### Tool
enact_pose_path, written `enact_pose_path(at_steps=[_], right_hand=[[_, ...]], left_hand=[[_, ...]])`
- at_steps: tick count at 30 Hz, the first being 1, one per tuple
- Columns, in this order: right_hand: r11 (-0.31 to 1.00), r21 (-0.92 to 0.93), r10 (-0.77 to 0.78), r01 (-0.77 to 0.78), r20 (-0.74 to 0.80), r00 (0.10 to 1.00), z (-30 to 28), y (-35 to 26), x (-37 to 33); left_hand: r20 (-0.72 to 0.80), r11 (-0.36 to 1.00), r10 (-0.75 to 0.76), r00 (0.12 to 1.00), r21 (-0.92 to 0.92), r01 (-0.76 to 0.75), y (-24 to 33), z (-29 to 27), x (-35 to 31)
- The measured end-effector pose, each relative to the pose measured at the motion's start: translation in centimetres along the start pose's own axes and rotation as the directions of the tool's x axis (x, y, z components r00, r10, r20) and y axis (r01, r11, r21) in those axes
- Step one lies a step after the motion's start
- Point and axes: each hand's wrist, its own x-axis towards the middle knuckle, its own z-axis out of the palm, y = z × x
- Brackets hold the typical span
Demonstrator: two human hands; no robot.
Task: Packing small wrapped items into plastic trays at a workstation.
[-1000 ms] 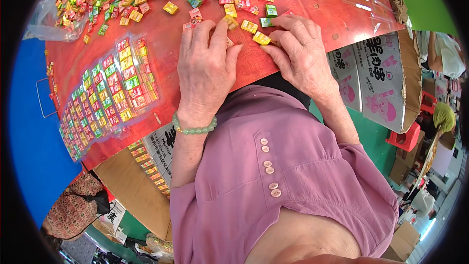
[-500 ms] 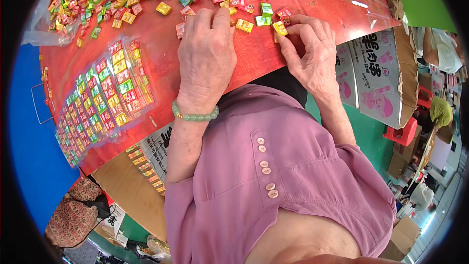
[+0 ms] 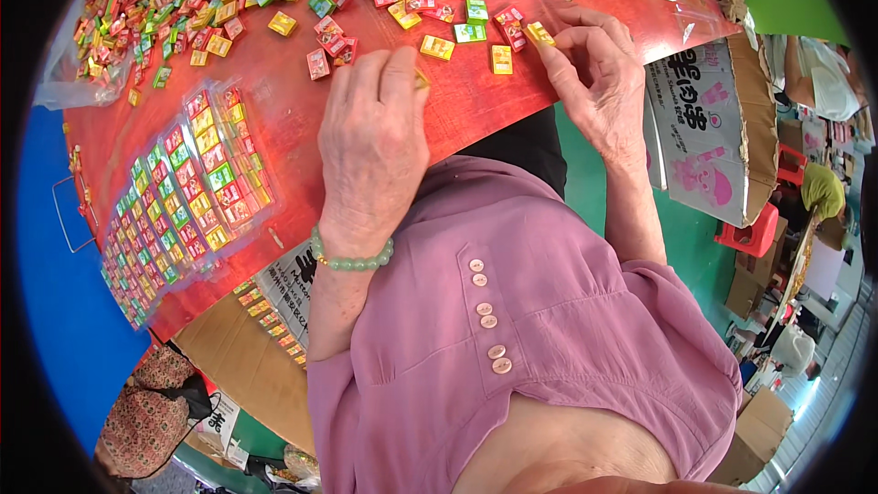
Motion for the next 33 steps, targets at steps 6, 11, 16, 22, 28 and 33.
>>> enact_pose_path(at_steps=[6,11,16,22,28,33], right_hand=[[0.989,-0.146,-0.009,0.007,-0.009,1.000,0.5,0.7,-0.9],[0.981,-0.159,-0.101,0.109,0.052,0.993,0.1,1.0,-0.5],[0.994,0.007,-0.109,0.110,0.157,0.982,-0.8,1.0,0.9],[0.981,0.140,-0.173,0.131,0.342,0.924,-1.0,2.6,2.7],[0.984,0.135,-0.159,0.118,0.359,0.920,-1.2,3.0,2.3],[1.000,0.013,0.011,-0.014,0.224,0.974,-0.9,2.6,1.7]], left_hand=[[0.024,0.989,0.096,0.995,-0.117,-0.092,2.3,1.7,1.3],[0.055,0.988,0.102,0.993,-0.118,-0.095,3.2,2.7,2.5],[0.049,0.984,0.107,0.993,-0.149,-0.099,3.7,3.7,3.1],[0.053,0.988,0.093,0.994,-0.125,-0.086,4.0,3.8,3.5],[0.042,0.990,0.083,0.996,-0.114,-0.078,3.4,3.2,2.9],[0.049,0.997,0.029,0.998,-0.069,-0.026,3.0,3.0,3.1]])
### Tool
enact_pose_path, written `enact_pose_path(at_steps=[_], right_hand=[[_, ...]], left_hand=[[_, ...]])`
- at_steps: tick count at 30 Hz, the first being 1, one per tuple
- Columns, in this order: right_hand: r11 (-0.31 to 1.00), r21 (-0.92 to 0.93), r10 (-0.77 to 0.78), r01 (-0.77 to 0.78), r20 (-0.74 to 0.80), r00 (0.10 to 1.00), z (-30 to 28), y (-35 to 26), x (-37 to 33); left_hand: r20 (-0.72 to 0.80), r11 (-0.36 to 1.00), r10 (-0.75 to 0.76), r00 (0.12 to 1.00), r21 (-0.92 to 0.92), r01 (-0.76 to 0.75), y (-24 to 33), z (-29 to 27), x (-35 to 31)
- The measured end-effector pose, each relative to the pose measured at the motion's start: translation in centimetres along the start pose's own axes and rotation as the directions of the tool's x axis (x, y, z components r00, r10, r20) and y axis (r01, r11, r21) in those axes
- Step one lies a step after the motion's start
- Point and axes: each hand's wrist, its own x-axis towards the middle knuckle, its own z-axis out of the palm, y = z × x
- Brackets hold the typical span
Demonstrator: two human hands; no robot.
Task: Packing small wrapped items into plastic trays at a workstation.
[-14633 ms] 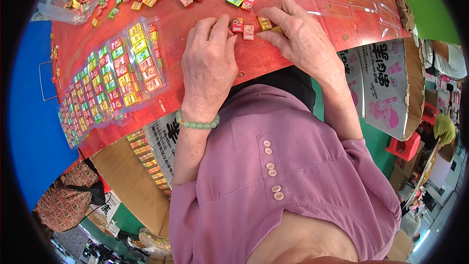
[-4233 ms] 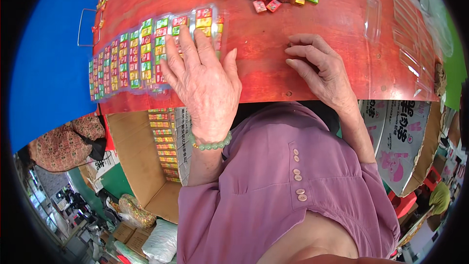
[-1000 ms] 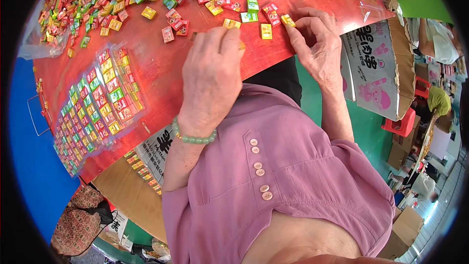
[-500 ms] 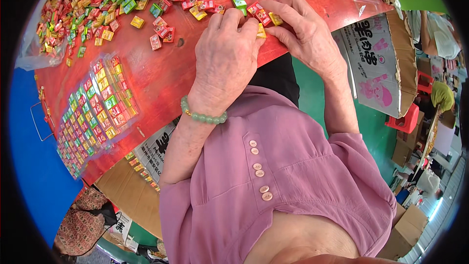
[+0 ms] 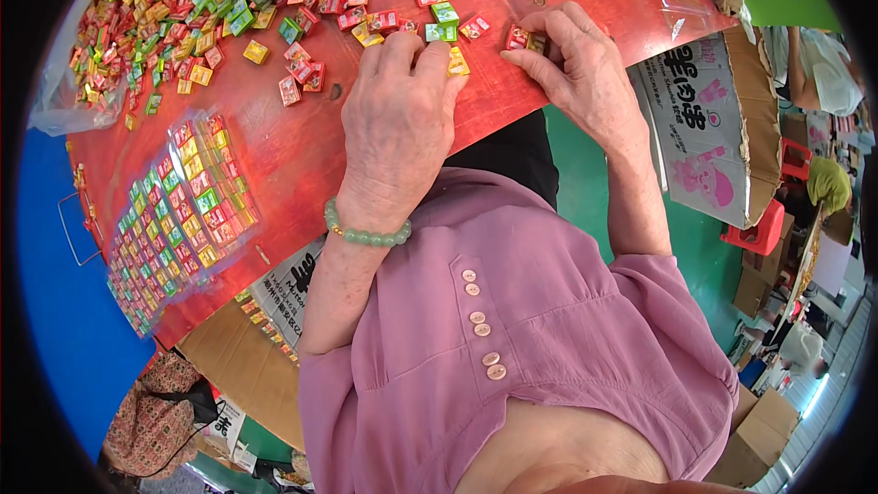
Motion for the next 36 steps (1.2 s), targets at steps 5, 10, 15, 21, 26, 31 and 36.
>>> enact_pose_path(at_steps=[5,10,15,21,26,31,36], right_hand=[[0.997,-0.076,0.014,-0.017,-0.038,0.999,0.9,-1.8,0.3],[0.987,-0.163,-0.042,0.018,-0.145,0.989,2.2,-2.8,0.8],[0.987,-0.160,-0.021,0.002,-0.112,0.993,2.9,-2.5,1.2],[0.994,0.021,-0.108,0.107,0.106,0.988,0.5,-1.5,0.8],[0.983,0.052,-0.184,0.178,0.165,0.969,0.2,-1.4,0.9],[0.973,0.075,-0.231,0.220,0.186,0.955,0.4,-1.6,1.1],[0.985,0.044,-0.172,0.166,0.258,0.951,-0.1,-2.2,1.3]], left_hand=[[0.001,1.000,-0.006,1.000,-0.002,0.006,-0.1,-0.2,0.0],[0.007,0.999,-0.026,1.000,-0.022,0.026,-0.4,-0.2,-0.3],[0.012,0.997,-0.029,1.000,-0.072,0.030,-0.9,-0.5,-0.5],[0.014,0.986,0.012,1.000,-0.164,-0.009,-1.8,-0.9,-0.7],[0.078,0.969,-0.003,0.997,-0.245,0.022,-2.2,-1.5,-0.4],[0.083,0.970,0.016,0.996,-0.243,0.005,-2.2,-1.7,-0.5],[0.089,0.959,-0.052,0.995,-0.273,0.074,-2.3,-1.9,-1.2]])
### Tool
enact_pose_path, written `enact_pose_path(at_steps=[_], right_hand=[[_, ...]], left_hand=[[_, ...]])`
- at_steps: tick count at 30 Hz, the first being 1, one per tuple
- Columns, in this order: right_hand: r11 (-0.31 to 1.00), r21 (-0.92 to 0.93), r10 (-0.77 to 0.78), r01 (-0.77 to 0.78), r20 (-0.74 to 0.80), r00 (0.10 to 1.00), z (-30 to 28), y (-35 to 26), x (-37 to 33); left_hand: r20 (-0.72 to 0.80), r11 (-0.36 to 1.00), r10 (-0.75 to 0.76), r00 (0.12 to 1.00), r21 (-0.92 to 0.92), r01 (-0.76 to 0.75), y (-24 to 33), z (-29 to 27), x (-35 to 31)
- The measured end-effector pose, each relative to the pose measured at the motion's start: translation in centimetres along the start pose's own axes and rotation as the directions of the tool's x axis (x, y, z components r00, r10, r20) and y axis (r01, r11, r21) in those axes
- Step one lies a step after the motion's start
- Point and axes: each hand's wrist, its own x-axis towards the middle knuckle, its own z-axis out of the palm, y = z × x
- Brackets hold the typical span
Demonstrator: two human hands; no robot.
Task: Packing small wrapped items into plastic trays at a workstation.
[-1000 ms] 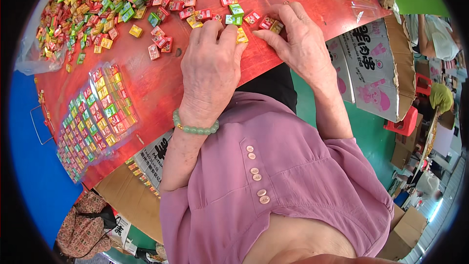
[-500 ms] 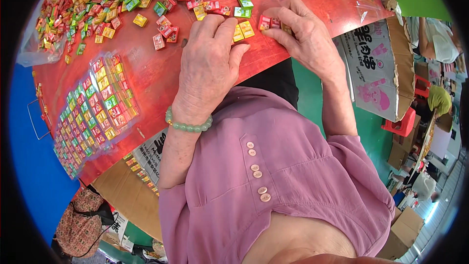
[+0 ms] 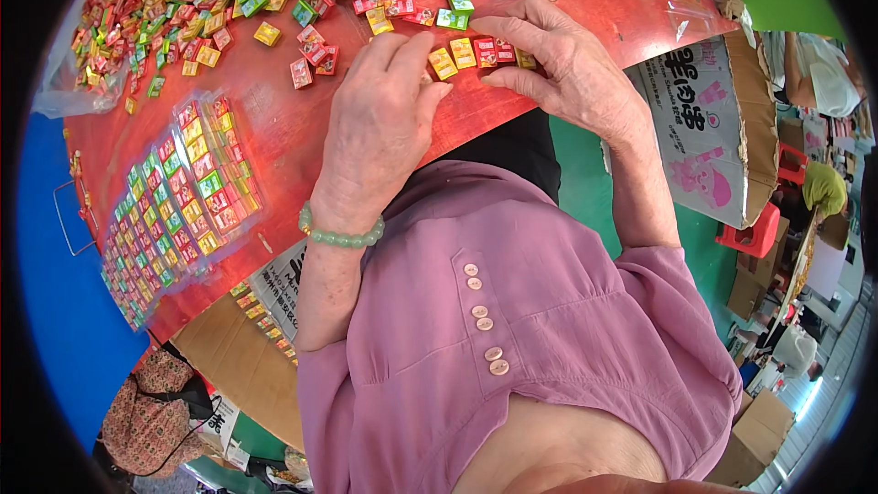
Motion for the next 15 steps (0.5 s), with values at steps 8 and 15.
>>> enact_pose_path(at_steps=[8,15], right_hand=[[0.999,0.029,-0.038,0.039,-0.004,0.999,0.4,0.3,-0.3],[0.999,0.042,-0.017,0.019,-0.055,0.998,0.7,0.0,-0.6]], left_hand=[[-0.064,0.998,-0.018,0.998,0.054,0.022,-0.1,-1.2,-1.7],[-0.213,0.988,-0.097,0.972,0.100,0.121,-1.0,-2.0,-1.5]])
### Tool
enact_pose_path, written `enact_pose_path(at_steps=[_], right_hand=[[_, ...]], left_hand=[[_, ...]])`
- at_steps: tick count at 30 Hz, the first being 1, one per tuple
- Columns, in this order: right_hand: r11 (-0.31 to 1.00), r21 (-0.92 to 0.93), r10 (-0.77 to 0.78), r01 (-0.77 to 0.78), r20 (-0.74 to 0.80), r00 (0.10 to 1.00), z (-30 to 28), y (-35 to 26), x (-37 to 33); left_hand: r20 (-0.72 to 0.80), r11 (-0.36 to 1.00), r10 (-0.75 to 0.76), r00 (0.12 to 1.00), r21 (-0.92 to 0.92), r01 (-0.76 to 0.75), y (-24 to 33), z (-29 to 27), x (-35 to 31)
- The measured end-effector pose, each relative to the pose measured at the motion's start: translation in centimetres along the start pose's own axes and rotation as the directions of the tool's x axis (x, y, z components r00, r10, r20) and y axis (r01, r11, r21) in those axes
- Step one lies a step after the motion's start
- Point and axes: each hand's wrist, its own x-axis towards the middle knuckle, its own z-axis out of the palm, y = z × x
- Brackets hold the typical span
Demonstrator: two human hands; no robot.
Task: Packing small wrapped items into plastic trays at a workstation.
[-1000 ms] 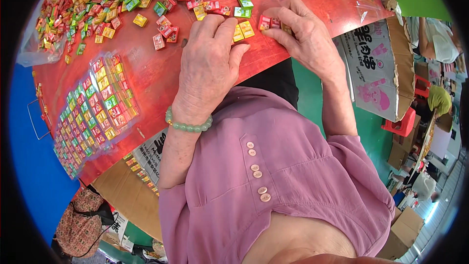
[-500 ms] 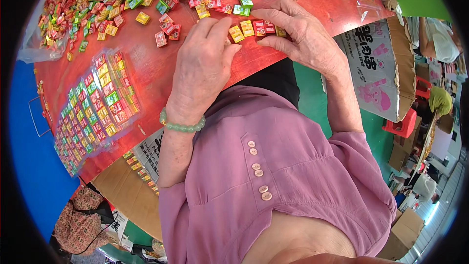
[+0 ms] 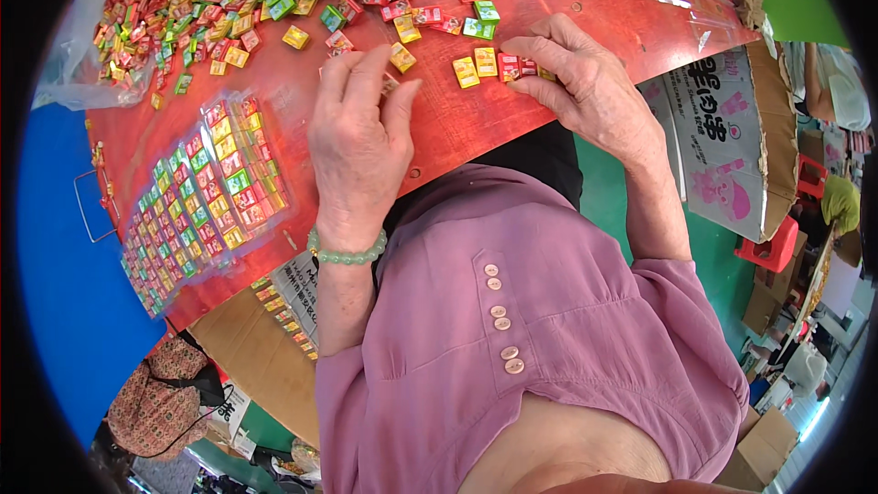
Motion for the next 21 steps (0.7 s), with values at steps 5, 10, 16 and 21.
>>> enact_pose_path(at_steps=[5,10,16,21], right_hand=[[1.000,-0.002,-0.008,0.008,-0.025,1.000,0.2,-0.4,0.3],[0.998,-0.046,-0.045,0.044,-0.026,0.999,0.7,-0.6,0.7],[0.997,-0.072,-0.026,0.022,-0.044,0.999,1.6,-1.0,0.7],[0.993,-0.090,-0.079,0.072,-0.080,0.994,1.8,-1.1,0.7]], left_hand=[[-0.009,0.994,-0.004,1.000,0.105,0.005,-0.9,-0.3,0.5],[0.049,0.994,0.020,0.999,0.106,-0.025,-0.3,0.3,1.3],[0.078,0.980,0.048,0.996,0.189,-0.062,-0.3,0.8,1.5],[0.142,0.997,0.031,0.989,-0.076,-0.020,0.9,0.5,1.3]])
